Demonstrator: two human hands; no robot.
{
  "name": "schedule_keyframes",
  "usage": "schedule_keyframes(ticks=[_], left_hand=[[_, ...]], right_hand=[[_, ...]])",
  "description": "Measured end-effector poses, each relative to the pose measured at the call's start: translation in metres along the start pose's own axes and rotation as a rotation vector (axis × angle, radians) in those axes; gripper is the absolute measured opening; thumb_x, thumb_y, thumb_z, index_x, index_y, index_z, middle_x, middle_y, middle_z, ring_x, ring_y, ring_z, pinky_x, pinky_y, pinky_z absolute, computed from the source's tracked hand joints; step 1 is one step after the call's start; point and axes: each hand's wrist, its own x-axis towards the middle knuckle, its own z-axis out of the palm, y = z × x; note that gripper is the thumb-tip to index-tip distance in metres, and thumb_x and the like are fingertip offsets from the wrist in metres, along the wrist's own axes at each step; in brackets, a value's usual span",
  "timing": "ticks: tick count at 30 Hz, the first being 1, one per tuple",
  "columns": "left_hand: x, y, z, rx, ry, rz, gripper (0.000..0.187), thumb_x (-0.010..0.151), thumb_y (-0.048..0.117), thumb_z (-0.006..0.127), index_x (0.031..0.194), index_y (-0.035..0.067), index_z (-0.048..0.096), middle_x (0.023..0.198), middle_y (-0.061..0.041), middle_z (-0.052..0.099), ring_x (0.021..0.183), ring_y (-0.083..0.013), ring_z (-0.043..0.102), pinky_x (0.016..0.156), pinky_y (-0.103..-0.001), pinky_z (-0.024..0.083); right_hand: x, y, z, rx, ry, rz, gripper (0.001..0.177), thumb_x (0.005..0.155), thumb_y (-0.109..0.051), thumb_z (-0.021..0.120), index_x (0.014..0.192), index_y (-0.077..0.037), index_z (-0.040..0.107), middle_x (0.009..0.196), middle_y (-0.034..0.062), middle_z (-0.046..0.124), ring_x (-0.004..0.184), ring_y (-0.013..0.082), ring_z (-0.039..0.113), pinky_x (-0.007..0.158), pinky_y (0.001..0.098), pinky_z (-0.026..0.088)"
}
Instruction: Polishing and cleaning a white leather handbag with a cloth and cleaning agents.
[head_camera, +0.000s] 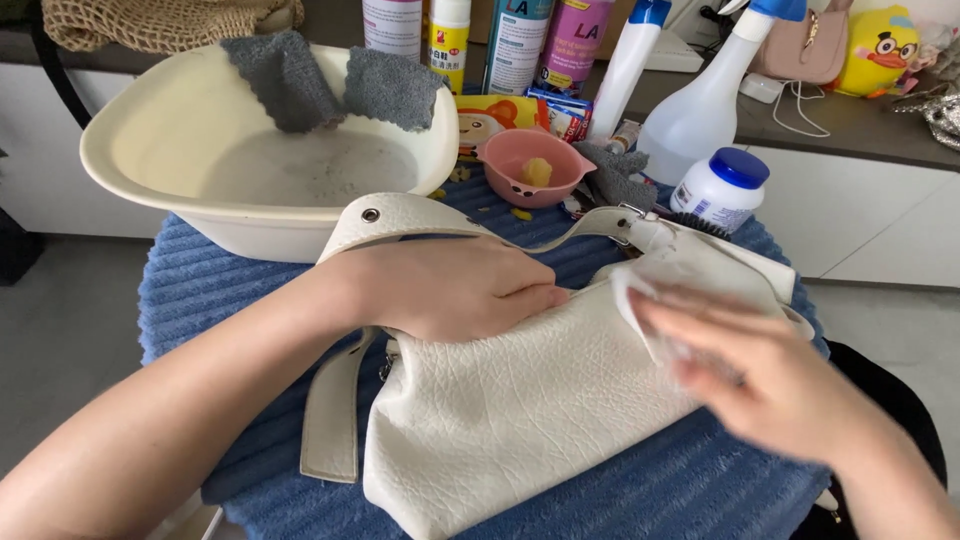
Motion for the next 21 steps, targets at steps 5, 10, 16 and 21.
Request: schedule_keyframes(ticks=[5, 10, 16, 21], left_hand=[[0.000, -0.001, 0.000, 0.037, 0.014, -0.001, 0.050, 0.109, 0.043, 0.032, 0.081, 0.008, 0.054, 0.084, -0.009, 0.067, 0.084, -0.0269, 0.061, 0.081, -0.041, 0.043], [0.000, -0.001, 0.001, 0.029, 0.014, 0.000, 0.051, 0.109, 0.044, 0.033, 0.080, 0.008, 0.054, 0.081, -0.009, 0.066, 0.078, -0.0265, 0.060, 0.078, -0.041, 0.042], [-0.002, 0.004, -0.001, 0.025, -0.009, -0.030, 0.051, 0.109, 0.045, 0.033, 0.080, 0.010, 0.053, 0.082, -0.007, 0.064, 0.080, -0.0244, 0.059, 0.078, -0.039, 0.042], [-0.003, -0.003, 0.003, 0.029, 0.066, 0.101, 0.049, 0.110, 0.044, 0.036, 0.077, 0.010, 0.046, 0.069, -0.007, 0.056, 0.066, -0.0251, 0.052, 0.069, -0.043, 0.038]], right_hand=[[0.008, 0.041, -0.002, -0.327, 0.006, 0.282, 0.050, 0.109, -0.032, 0.028, 0.151, -0.015, 0.048, 0.155, 0.0064, 0.050, 0.140, 0.0317, 0.047, 0.120, 0.0513, 0.034], [0.022, -0.002, -0.006, -0.147, 0.034, 0.238, 0.052, 0.106, -0.035, 0.033, 0.146, -0.008, 0.053, 0.155, 0.0118, 0.050, 0.142, 0.0331, 0.047, 0.116, 0.0498, 0.038], [0.009, -0.020, 0.000, 0.066, 0.109, 0.045, 0.054, 0.084, -0.024, 0.072, 0.135, -0.009, 0.063, 0.142, 0.0092, 0.064, 0.134, 0.0259, 0.058, 0.117, 0.0415, 0.042], [0.007, 0.022, -0.006, -0.181, 0.123, 0.084, 0.032, 0.088, -0.024, 0.067, 0.119, -0.017, 0.074, 0.126, 0.0036, 0.074, 0.116, 0.0253, 0.068, 0.112, 0.0491, 0.052]])
